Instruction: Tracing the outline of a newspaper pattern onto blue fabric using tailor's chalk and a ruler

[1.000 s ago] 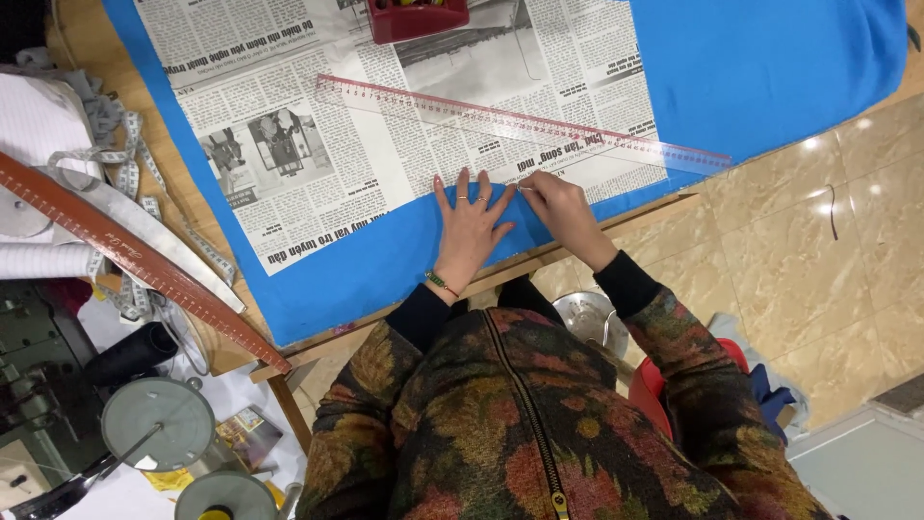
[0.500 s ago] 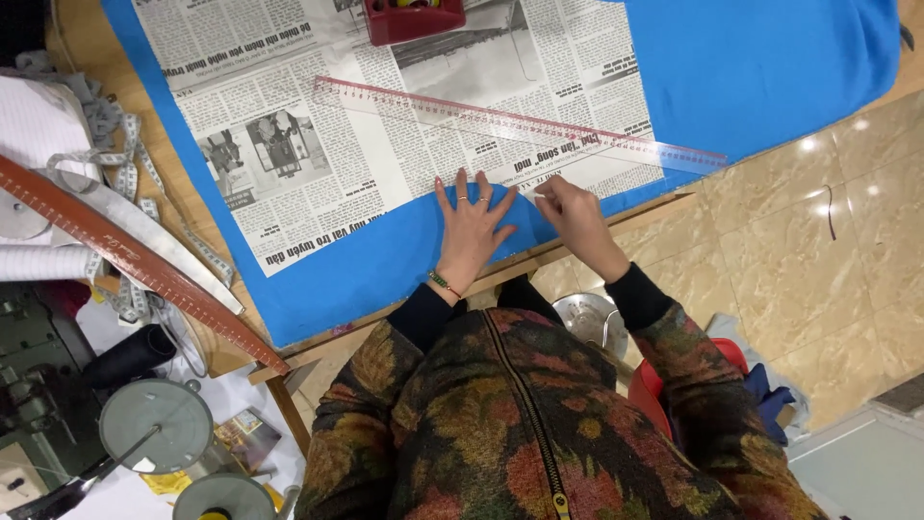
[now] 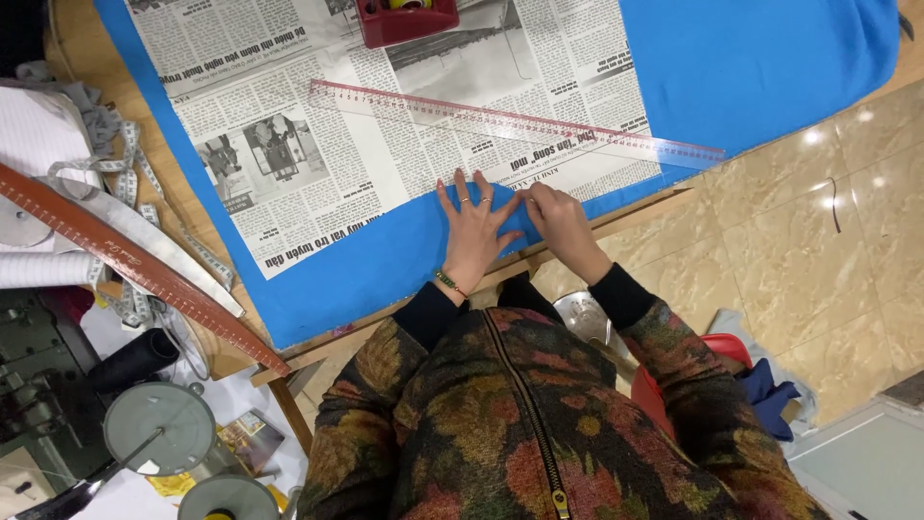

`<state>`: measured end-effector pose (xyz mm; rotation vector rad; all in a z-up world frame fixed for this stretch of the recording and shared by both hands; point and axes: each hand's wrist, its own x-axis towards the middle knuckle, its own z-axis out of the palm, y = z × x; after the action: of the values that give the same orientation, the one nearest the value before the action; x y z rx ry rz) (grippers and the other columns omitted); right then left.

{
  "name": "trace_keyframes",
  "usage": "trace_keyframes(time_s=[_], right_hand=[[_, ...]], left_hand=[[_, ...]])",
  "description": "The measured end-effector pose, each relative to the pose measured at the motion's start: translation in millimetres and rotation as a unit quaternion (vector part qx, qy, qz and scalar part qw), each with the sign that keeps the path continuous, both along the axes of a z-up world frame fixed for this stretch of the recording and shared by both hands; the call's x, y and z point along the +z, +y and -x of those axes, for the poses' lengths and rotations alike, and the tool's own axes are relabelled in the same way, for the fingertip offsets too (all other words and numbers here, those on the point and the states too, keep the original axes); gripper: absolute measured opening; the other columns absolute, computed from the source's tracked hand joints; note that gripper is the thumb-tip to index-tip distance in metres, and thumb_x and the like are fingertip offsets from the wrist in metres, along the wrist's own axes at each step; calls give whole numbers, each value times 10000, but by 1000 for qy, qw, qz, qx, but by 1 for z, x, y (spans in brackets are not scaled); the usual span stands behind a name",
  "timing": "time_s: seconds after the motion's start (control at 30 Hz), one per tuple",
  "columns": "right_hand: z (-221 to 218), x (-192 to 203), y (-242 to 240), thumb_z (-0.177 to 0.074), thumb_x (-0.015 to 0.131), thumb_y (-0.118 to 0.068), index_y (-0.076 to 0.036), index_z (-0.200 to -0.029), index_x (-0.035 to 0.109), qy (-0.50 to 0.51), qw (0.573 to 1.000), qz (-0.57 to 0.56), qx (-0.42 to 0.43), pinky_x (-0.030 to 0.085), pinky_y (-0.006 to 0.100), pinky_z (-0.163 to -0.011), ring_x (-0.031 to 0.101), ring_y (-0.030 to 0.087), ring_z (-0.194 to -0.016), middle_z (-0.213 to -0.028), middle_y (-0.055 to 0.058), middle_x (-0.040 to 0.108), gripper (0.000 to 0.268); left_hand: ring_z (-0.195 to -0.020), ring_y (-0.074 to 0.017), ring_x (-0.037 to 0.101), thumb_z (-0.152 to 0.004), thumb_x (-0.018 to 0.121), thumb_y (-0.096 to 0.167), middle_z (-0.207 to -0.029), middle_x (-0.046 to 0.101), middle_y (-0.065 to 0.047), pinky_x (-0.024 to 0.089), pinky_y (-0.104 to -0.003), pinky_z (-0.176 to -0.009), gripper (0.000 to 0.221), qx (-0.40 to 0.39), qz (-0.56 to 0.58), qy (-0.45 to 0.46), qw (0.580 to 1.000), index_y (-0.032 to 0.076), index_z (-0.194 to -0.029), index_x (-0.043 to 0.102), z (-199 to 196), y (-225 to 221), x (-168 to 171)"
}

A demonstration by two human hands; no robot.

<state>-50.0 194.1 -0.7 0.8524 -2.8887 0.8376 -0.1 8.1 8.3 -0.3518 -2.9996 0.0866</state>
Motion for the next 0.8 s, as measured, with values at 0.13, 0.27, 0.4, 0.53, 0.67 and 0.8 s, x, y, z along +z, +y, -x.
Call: trace_keyframes(time_s=[0.13,0.27,0.4,0.53,0.67,0.8], right_hand=[[-3,25,-2,-1001,660,44,3,-1021,647,-18,1000,-2,1,566,395,-573,677,315,-621,-670,154,627,48],[-12,61,2,-983,667,14,2,-1031,642,-86,996,-3,-24,562,433,-613,712,340,-682,-698,162,655,55],[-13,66,5,-993,701,5,8,-1080,676,-129,987,59,-74,545,396,-624,698,285,-669,-743,161,681,91],[-9,48,16,-987,717,-32,-25,-1109,690,-167,977,89,-100,528,409,-624,664,248,-655,-763,141,706,125],[-8,34,17,-1028,709,-40,-26,-1129,689,-176,967,146,-110,523,371,-629,668,210,-662,-810,135,732,104],[-11,31,13,-1035,700,-20,1,-1124,687,-171,968,153,-101,493,370,-593,639,225,-645,-820,157,732,93]], left_hand=[[-1384,-602,426,-862,522,836,-1466,460,-257,245,-854,-1109,758,7,6,8,1000,487,-1523,391,1,3,-6],[-1371,-611,434,-865,479,857,-1457,468,-275,271,-853,-1095,764,2,-10,15,1000,482,-1526,399,0,3,-10],[-1403,-581,419,-908,532,771,-1465,481,-278,175,-866,-1126,684,-5,-35,-3,999,421,-1493,473,0,4,-3],[-1431,-551,400,-938,598,684,-1485,486,-250,144,-867,-1128,649,-26,-64,-6,998,349,-1487,511,0,6,-11],[-1477,-505,336,-1001,576,605,-1545,457,-188,114,-863,-1133,636,-56,-110,-15,992,255,-1526,494,-1,4,-11],[-1459,-522,362,-991,562,635,-1548,458,-184,140,-850,-1139,670,-63,-92,-21,994,260,-1540,478,-3,2,-1]])
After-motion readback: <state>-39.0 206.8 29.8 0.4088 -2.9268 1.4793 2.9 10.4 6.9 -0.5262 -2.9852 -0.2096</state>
